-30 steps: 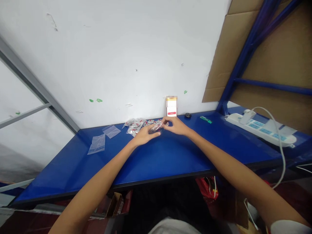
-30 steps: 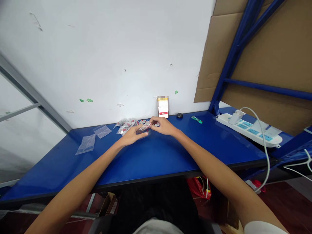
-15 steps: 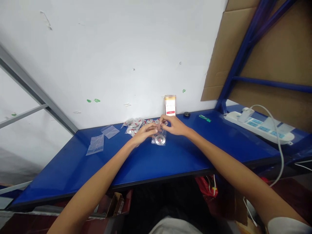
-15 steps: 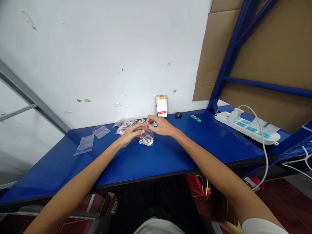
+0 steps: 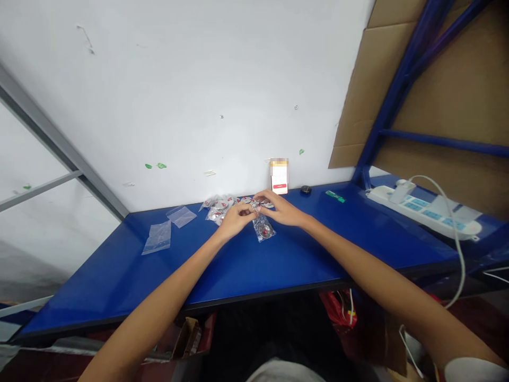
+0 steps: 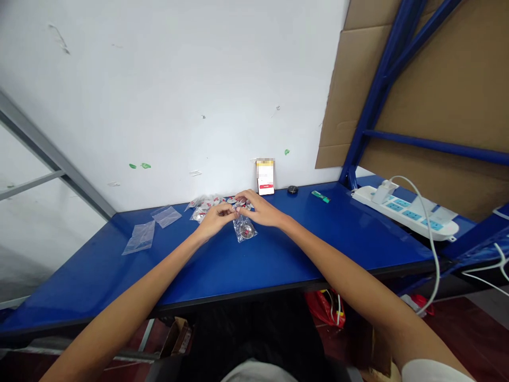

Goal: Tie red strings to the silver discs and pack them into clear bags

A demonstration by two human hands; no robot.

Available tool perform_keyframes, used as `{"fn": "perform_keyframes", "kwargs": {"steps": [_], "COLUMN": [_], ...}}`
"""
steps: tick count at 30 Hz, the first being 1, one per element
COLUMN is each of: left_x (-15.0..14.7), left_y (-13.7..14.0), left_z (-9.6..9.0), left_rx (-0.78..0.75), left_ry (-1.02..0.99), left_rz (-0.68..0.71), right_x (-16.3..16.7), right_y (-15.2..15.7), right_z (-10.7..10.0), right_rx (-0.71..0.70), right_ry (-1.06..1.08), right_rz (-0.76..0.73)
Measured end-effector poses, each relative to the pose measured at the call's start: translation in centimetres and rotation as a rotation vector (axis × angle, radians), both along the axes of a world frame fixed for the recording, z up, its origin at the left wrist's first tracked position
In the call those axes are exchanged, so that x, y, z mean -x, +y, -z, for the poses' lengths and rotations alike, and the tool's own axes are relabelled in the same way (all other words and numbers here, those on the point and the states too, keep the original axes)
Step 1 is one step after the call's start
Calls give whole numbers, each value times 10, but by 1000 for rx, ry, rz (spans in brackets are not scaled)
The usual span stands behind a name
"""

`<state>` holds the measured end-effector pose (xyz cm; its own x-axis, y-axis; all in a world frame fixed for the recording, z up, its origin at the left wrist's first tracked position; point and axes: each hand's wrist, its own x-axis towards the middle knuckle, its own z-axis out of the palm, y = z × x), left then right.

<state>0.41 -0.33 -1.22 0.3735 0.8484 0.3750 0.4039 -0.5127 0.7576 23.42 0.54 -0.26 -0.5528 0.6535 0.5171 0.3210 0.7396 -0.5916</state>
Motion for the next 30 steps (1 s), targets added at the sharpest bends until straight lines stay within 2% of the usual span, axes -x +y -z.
{"fn": "perform_keyframes", "kwargs": {"steps": [4,8,12,18,20,23,26,30], "left_x": [1,-1,-4,-3,1,12,25,35], "left_y": [2,-5,-13,-17,-14,-4,12,34], "left_z": [2,2,-3,-12,-14,-13,-4,14], "left_rx": [-125,-218,-291,-330,-321,-310,-361,-447], "left_ry": [-15,-19,-47,-18,16,53,206,567], "left_rz": [-167,-236,-235,-82,-96,-206,-281,-227], "right_x": [6,17,24,18,12,1,-10,-17], "right_y": [1,7,11,11,12,16,20,22], "right_z": [16,30,32,25,22,16,11,7], "right_rx": [171,261,244,163,179,197,215,229], "right_ry": [-95,-99,-100,-185,-178,-168,-192,-204], "right_rz": [38,74,44,135,165,240,277,275]}}
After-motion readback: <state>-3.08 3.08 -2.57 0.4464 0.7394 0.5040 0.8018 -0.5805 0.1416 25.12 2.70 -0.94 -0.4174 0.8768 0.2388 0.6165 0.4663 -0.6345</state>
